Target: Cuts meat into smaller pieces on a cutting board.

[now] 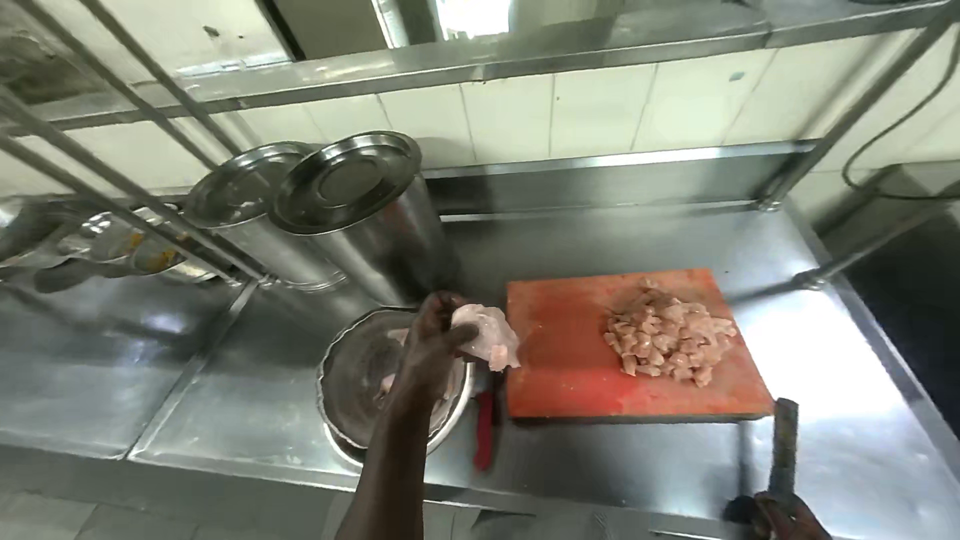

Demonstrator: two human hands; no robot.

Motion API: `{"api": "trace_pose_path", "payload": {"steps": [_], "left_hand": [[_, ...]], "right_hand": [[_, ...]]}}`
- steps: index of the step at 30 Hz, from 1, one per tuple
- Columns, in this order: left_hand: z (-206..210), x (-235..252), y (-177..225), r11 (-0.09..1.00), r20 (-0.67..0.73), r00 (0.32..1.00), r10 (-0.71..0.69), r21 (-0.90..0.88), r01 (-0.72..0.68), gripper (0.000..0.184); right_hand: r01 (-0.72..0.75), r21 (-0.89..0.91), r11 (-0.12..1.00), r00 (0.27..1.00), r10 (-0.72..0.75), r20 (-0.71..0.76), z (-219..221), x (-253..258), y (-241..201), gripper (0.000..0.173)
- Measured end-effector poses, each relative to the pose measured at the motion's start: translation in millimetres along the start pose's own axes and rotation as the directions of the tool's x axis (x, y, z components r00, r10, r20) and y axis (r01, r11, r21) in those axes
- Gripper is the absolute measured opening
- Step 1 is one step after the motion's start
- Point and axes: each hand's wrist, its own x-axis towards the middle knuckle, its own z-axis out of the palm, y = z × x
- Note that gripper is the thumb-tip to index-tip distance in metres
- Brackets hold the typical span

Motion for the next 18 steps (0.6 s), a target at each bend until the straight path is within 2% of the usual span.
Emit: {"api": "trace_pose_path", "payload": {"steps": [2,3,5,8,10,13,15,17,18], "left_hand": [[26,0,-16,0.996,0.078,0.997,-0.017,-0.091,0.024,0.035],[39,2,-29,0.997,0.089,0.995,-0.050,-0.062,0.055,0.035],[58,12,-69,0.973,0.105,0.982,-0.159,0.185,0.138,0.040],[68,11,-123,0.756,0.205,0.900,-0.385,0.629,0.180,0.044],[66,6,-131,0.634,0.166,0.891,-0.423,0.757,0.160,0.038],[56,3,-126,0.516,0.110,0.946,-0.305,0.854,0.068,0.029],[53,-5,-124,0.489,0.204,0.973,-0.112,0.863,-0.125,0.027],[57,-11,-127,0.496,0.414,0.910,0.031,0.784,-0.374,0.028],[62,-13,-131,0.478,0.502,0.864,0.041,0.750,-0.458,0.030]], "right_hand": [[-0.002,0.027,1.000,1.000,0.002,-0.022,3,-1,1,0.017],[0.007,0.031,1.000,1.000,-0.006,-0.023,3,0,2,0.018],[0.025,0.039,0.999,0.999,-0.024,-0.028,4,2,4,0.018],[0.003,0.042,0.999,0.999,-0.001,-0.044,4,2,4,0.016],[-0.004,0.036,0.999,0.999,0.005,-0.044,5,4,5,0.017],[0.016,0.042,0.999,0.999,-0.014,-0.042,5,7,9,0.016],[0.011,0.050,0.999,0.999,-0.009,-0.038,5,8,8,0.015],[0.002,0.060,0.998,0.999,0.000,-0.036,4,7,6,0.015],[-0.003,0.061,0.998,0.999,0.006,-0.033,4,7,5,0.014]]}}
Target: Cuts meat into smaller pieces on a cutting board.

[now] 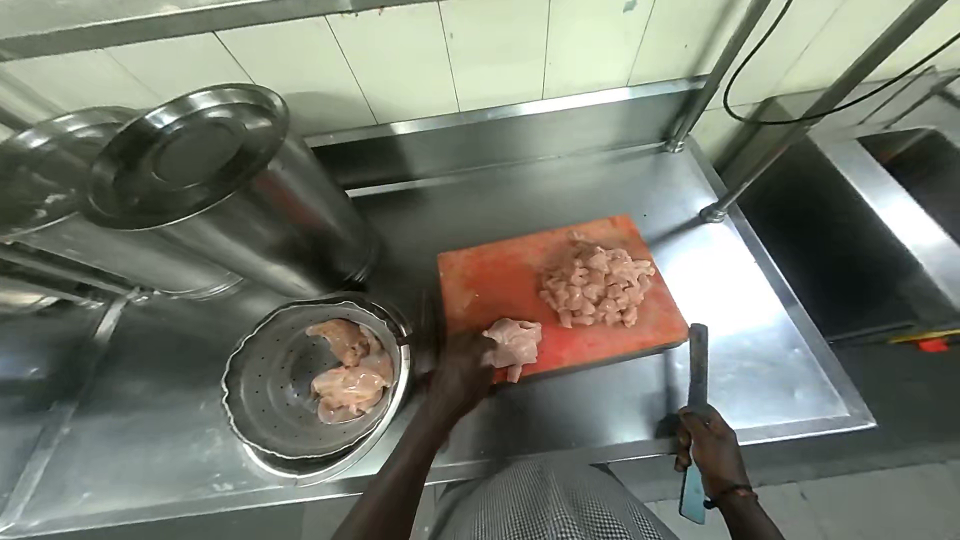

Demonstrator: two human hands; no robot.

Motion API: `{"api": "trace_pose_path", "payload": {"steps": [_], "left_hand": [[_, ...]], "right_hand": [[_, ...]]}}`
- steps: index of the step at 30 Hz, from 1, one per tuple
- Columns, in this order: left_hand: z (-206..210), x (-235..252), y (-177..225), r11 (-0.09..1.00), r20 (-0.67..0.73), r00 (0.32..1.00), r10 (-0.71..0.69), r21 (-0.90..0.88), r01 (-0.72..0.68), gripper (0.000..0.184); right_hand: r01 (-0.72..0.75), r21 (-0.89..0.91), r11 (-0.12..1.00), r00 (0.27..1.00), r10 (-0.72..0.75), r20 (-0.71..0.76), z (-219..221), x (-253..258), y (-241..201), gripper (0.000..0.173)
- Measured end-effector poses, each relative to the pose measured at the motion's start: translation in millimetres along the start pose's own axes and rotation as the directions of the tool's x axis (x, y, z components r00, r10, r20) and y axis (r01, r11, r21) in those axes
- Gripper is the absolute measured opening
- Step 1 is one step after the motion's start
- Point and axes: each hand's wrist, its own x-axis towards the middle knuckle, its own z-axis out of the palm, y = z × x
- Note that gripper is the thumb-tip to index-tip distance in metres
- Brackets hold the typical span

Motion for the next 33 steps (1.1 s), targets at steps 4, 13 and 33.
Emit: {"api": "trace_pose_path", "payload": {"steps": [4,13,33], "left_hand": [[44,-1,1,0.964,0.066,0.979,0.195,0.169,-0.203,0.028],[43,-6,0,0.992,-0.058,0.991,0.121,-0.024,-0.122,0.008],[15,58,4,0.985,0.352,0.936,-0.003,0.165,-0.059,0.079]], "right_hand": [[-0.005,0.010,1.000,1.000,0.005,0.004,0,2,1,0.014],[-0.008,0.021,1.000,1.000,0.008,0.002,2,1,1,0.015],[-0.004,0.012,1.000,1.000,0.004,-0.002,0,3,3,0.015]]}}
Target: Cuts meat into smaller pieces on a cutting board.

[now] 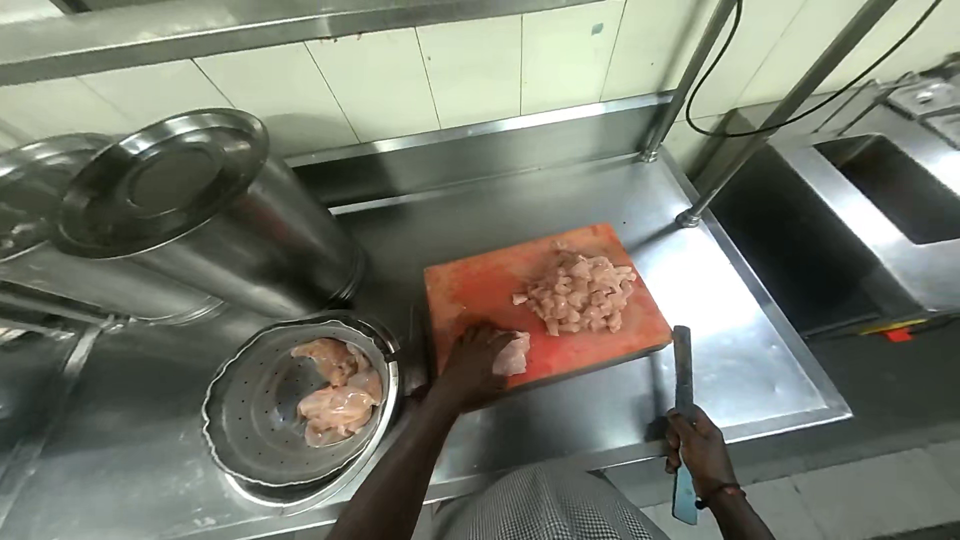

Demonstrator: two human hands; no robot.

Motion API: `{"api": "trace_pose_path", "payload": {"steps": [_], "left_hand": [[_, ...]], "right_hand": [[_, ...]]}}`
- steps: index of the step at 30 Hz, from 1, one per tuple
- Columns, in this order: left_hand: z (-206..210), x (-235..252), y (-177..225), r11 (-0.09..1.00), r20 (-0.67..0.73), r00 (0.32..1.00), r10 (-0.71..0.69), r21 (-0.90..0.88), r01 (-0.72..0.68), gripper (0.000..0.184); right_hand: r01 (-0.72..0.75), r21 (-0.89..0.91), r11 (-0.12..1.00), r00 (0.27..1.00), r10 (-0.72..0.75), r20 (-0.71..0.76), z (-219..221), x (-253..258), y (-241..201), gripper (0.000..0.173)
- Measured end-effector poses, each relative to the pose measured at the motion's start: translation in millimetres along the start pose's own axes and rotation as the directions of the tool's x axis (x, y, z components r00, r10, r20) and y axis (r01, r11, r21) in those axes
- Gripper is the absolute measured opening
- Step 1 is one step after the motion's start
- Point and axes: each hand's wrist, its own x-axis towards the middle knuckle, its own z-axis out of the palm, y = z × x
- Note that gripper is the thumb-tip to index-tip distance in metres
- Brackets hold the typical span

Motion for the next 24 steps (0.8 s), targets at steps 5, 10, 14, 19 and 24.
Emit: {"api": "trace_pose_path", "payload": {"steps": [5,10,14,19,24], "left_hand": [[11,1,-9,0.980,-0.240,0.971,-0.001,-0.194,-0.046,0.037],[5,-5,-3,0.928,-0.349,0.914,-0.206,-0.366,0.070,0.030],[11,-10,-1,0.992,-0.353,0.935,-0.011,-0.120,-0.034,0.037],[11,-3,8,0.998,-0.246,0.969,-0.025,-0.058,0.011,0.039],[-10,7,4,0.881,-0.149,0.946,-0.288,-0.429,0.200,0.031]], "right_hand": [[-0.013,-0.004,1.000,1.000,0.013,0.002,0,-1,-3,0.015],[0.004,0.006,1.000,1.000,-0.004,0.012,1,-1,-3,0.013],[0.005,0.018,1.000,1.000,-0.005,0.019,-1,-1,-2,0.013],[-0.006,0.018,1.000,1.000,0.006,0.008,1,-1,-2,0.014],[0.007,0.007,1.000,1.000,-0.007,0.020,0,-2,-1,0.013]]}}
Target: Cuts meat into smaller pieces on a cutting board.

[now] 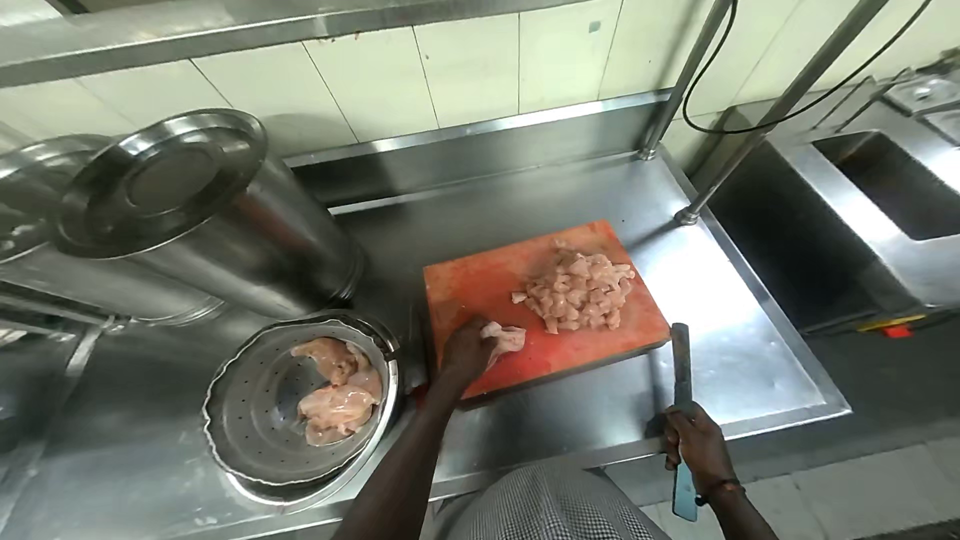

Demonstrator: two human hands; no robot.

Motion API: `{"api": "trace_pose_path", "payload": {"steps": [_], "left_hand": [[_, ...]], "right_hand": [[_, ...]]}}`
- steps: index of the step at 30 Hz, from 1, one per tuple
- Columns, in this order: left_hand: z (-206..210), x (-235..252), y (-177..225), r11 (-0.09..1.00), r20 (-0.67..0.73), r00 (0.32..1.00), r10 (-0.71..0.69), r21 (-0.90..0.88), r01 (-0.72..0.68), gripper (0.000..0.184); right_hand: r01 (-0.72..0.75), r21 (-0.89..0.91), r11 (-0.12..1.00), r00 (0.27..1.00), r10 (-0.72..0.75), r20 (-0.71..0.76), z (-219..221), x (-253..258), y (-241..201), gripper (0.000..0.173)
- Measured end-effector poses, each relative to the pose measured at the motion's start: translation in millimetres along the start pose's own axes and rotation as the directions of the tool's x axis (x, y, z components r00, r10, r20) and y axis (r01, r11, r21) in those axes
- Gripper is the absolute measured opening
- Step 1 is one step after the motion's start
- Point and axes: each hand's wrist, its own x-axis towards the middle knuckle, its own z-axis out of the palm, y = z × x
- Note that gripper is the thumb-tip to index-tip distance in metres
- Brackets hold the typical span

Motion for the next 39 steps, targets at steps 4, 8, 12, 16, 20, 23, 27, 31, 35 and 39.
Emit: {"api": "trace_pose_path", "payload": {"steps": [4,8,12,16,20,23,27,31,35,39], "left_hand": [[-12,1,-7,0.969,0.017,0.997,-0.081,-0.232,0.082,0.040],[-19,-17,1,0.998,0.100,0.995,-0.023,-0.058,0.028,0.047],[-10,-31,0,0.977,0.139,0.987,0.076,0.187,-0.101,0.026],[-10,-27,-6,1.000,0.056,0.998,-0.003,-0.015,0.004,0.031],[-12,-18,-14,0.984,0.108,0.991,0.084,-0.166,-0.065,0.032],[-17,-18,-5,0.986,0.133,0.986,0.105,-0.142,-0.086,0.028],[-19,-17,1,0.991,0.087,0.991,0.100,-0.101,-0.091,0.022],[-22,-21,2,0.990,0.056,0.991,0.120,-0.085,-0.115,0.018],[-20,-23,3,0.989,0.030,0.990,0.136,-0.068,-0.133,0.017],[-15,-25,5,0.975,0.012,0.976,0.217,-0.050,-0.217,0.015]], "right_hand": [[0.001,0.012,1.000,1.000,-0.001,-0.002,0,0,0,0.013],[0.004,0.014,1.000,1.000,-0.004,-0.007,0,0,1,0.013],[0.000,0.016,1.000,1.000,0.000,-0.006,0,1,0,0.013],[0.000,0.016,1.000,1.000,0.000,-0.017,0,-1,0,0.013],[0.109,-0.115,0.987,0.994,-0.110,-0.006,7,-13,-4,0.016],[0.193,-0.219,0.956,0.971,-0.153,0.185,26,-32,-24,0.020],[0.220,-0.368,0.903,0.851,0.007,0.525,68,-40,-52,0.027],[0.230,-0.460,0.858,0.770,0.128,0.625,111,-38,-66,0.026],[0.217,-0.519,0.827,0.732,0.214,0.647,134,-36,-69,0.031],[0.248,-0.534,0.808,0.712,0.221,0.666,160,-30,-74,0.031]]}}
